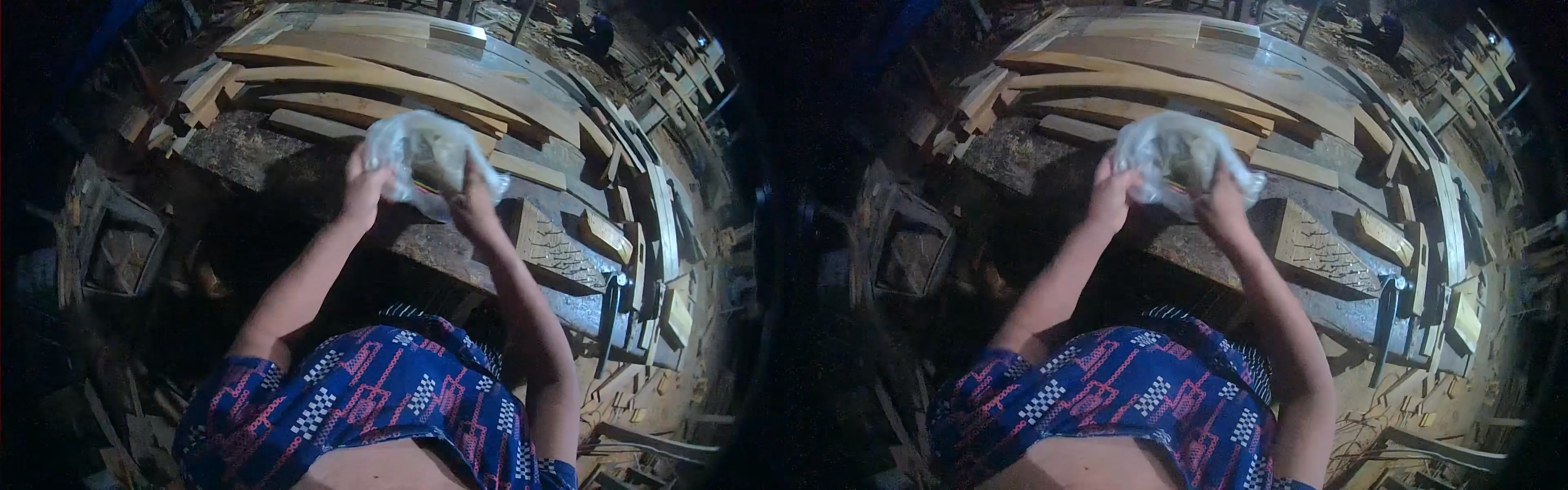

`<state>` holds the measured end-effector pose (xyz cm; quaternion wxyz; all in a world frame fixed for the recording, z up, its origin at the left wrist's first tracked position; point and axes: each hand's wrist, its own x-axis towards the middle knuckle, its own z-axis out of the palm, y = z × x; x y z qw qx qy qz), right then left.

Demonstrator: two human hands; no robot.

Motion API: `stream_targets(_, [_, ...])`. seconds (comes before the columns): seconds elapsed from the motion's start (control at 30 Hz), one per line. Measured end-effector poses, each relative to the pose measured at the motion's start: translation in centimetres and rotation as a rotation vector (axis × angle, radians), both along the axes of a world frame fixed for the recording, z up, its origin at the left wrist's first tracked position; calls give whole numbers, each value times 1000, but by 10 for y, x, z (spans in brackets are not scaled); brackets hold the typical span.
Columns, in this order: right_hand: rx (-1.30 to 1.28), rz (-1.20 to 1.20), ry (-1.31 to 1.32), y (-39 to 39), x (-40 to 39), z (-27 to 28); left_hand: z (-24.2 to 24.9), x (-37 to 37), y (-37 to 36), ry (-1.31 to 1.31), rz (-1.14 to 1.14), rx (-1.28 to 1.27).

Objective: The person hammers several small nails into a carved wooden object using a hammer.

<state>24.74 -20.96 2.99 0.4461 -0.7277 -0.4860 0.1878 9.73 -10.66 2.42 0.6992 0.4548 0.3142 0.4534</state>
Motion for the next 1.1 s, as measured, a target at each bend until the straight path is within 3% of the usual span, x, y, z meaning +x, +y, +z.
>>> stream_targets(0.07, [-112,-141,-327,-14,1,32,28,10,2,-120,-89,74])
stream_targets(0.13, [-132,-149,-346,-19,5,37,41,11,-2,-251,-192,152])
stream_targets(0.2, [-298,-63,-400,-23,4,41,41,-1,-18,-97,-47,155])
stream_targets(0.27, [-260,-74,-357,-24,-1,46,29,-21,-26,30,-49,207])
stream_targets(0.37, [-162,131,-404,-10,-16,45,21,-50,-37,104,-65,281])
stream_targets(0.4, [-245,198,-366,-2,-24,44,19,-54,-42,110,-57,277])
stream_targets(0.47, [-337,212,-489,12,-33,24,15,-56,-46,160,-31,358])
stream_targets(0.5, [-150,219,-477,13,-37,17,9,-54,-45,169,-3,378])
stream_targets(0.53, [-148,218,-478,17,-36,12,7,-54,-44,169,-3,381])
stream_targets(0.63, [-514,171,-741,23,-38,7,9,-57,-43,223,1,374])
stream_targets(0.73, [-389,151,-786,20,-37,-2,12,-57,-43,206,14,445])
stream_targets(0.8, [-440,173,-805,24,-35,1,12,-58,-40,336,-9,583])
stream_targets(0.9, [-549,219,-834,27,-31,10,23,-57,-48,319,-24,538])
stream_targets(0.97, [-516,185,-582,26,-19,20,28,-59,-49,286,-92,455])
stream_targets(1.0, [-518,186,-583,26,-13,29,31,-59,-49,251,-162,374])
stream_targets(1.07, [-519,284,-135,23,1,45,37,-61,-49,201,-193,336])
stream_targets(1.1, [-338,302,-492,19,3,35,40,-61,-49,151,-219,302])
